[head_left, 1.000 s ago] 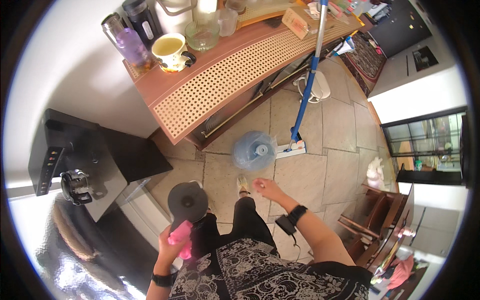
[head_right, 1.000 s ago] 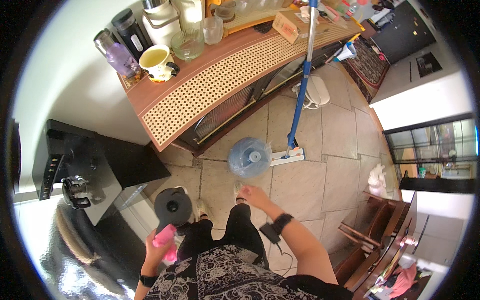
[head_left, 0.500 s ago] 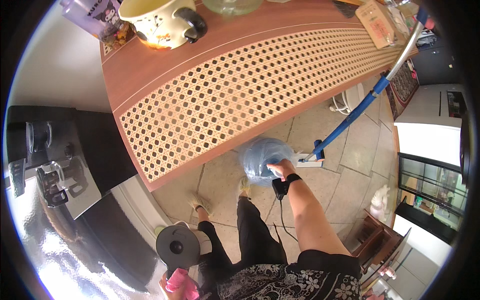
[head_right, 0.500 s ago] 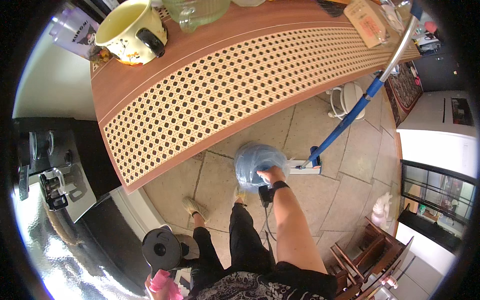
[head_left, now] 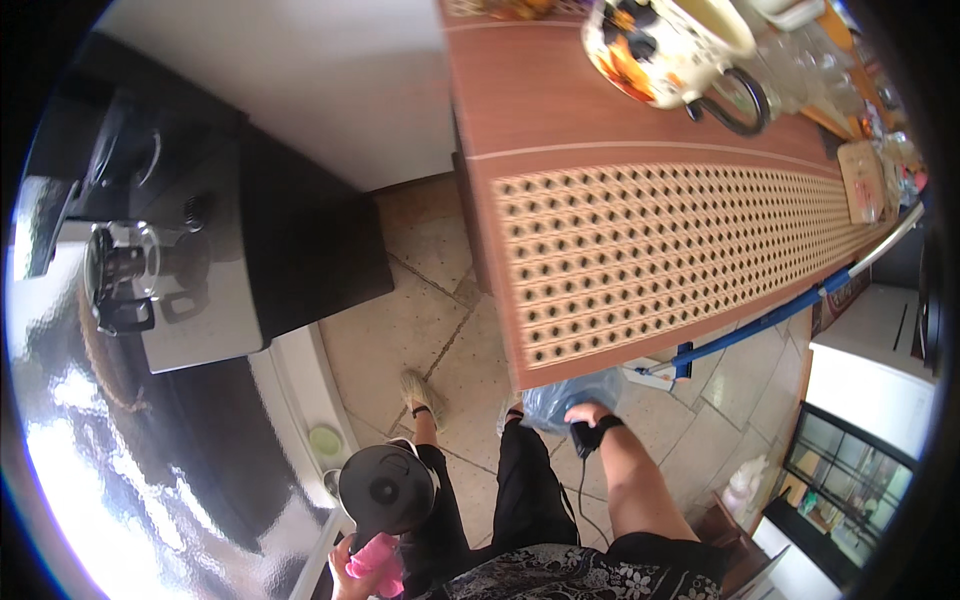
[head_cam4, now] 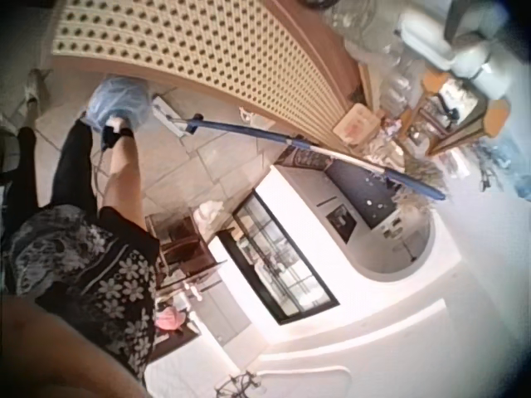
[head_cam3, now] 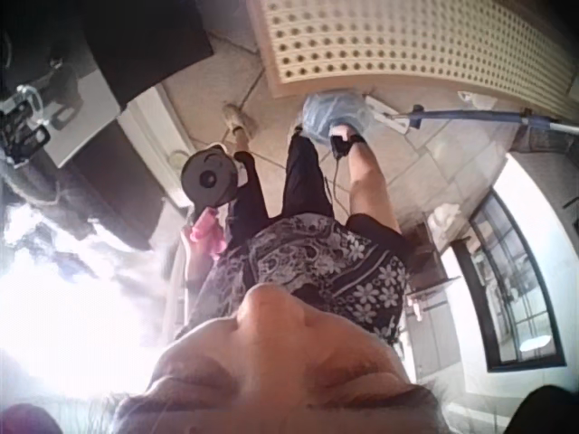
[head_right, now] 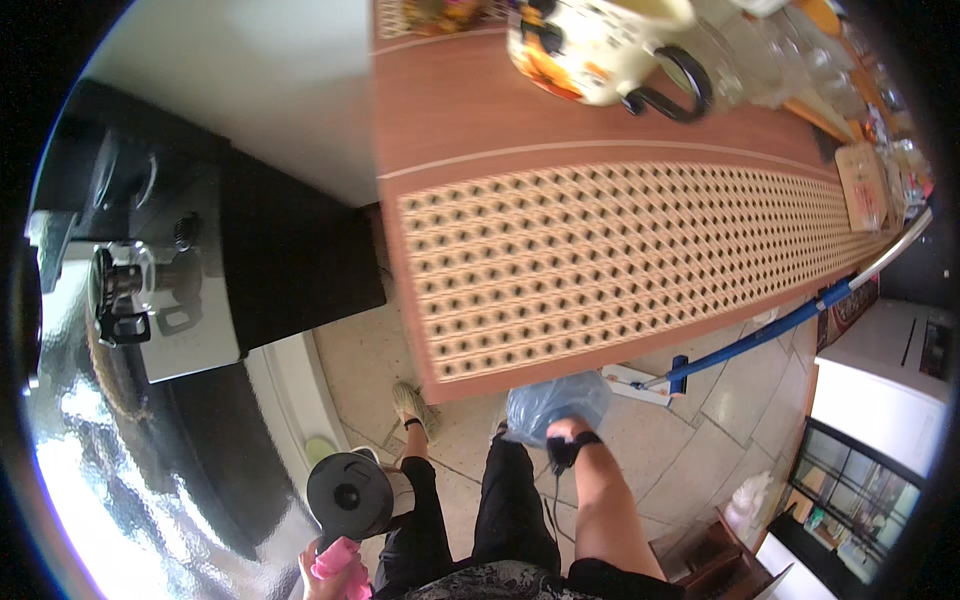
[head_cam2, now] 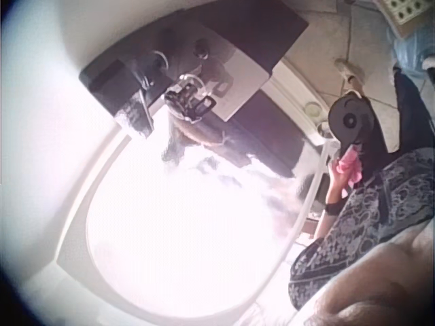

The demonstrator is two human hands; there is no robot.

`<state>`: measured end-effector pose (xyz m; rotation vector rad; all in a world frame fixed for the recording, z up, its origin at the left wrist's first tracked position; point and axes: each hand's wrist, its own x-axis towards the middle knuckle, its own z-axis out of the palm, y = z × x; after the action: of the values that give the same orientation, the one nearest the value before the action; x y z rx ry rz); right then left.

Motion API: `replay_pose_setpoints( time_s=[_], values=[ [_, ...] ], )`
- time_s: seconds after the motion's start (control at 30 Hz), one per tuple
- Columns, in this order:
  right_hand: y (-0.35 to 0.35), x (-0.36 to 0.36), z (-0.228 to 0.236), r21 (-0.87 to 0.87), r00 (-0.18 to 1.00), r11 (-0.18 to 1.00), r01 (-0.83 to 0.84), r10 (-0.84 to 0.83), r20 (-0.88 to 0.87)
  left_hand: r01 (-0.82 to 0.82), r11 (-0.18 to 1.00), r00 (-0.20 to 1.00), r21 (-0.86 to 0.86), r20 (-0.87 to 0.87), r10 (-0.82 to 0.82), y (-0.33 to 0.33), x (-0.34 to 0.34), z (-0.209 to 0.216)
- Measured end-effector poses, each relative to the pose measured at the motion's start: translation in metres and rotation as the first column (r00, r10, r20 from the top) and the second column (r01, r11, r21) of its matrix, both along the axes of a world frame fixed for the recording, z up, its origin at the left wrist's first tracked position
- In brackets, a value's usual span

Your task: The person cleans the floor by first using a flat mop to wipe the area near a side cabinet and water jug, then picks up a black electronic device and moves it to a lower shelf, wipes the shelf surface with a pink cloth, and finally resumes mopping the surrounding floor.

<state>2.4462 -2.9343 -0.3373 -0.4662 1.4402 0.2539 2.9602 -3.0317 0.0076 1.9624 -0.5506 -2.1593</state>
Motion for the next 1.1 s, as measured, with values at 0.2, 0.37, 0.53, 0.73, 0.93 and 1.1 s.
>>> replay_pose_setpoints(
  time_s=[0.2,0.37,0.53,0.73,0.93,1.1],
  values=[
    [-0.086,0.063,0.098,0.056,0.977,0.998,-0.029,0.041,-0.209,0.522,0.775,0.825,-0.357,0.443,-0.351,-0.067,-0.030,0.056],
    [-0.126,0.097,0.115,-0.336,0.973,0.917,0.215,-0.171,0.156,0.291,0.864,0.952,-0.410,0.217,-0.217,-0.043,0.036,0.030],
    [-0.214,0.161,0.130,-0.052,0.871,0.869,0.492,-0.490,0.046,0.185,0.937,0.980,-0.297,0.128,-0.153,0.021,0.151,-0.050],
    [-0.297,0.188,0.083,-0.163,0.863,0.852,0.498,-0.505,0.002,0.223,0.889,0.957,-0.400,0.263,-0.121,-0.034,0.139,-0.014],
    [-0.399,0.190,0.069,-0.300,0.858,0.822,0.484,-0.513,-0.020,0.105,0.951,0.961,-0.289,0.277,-0.022,-0.058,0.139,-0.005],
    [-0.474,0.203,0.109,-0.545,0.846,0.790,0.280,-0.472,-0.248,0.108,0.956,0.956,-0.273,0.294,-0.025,-0.077,0.125,-0.011]
  ],
)
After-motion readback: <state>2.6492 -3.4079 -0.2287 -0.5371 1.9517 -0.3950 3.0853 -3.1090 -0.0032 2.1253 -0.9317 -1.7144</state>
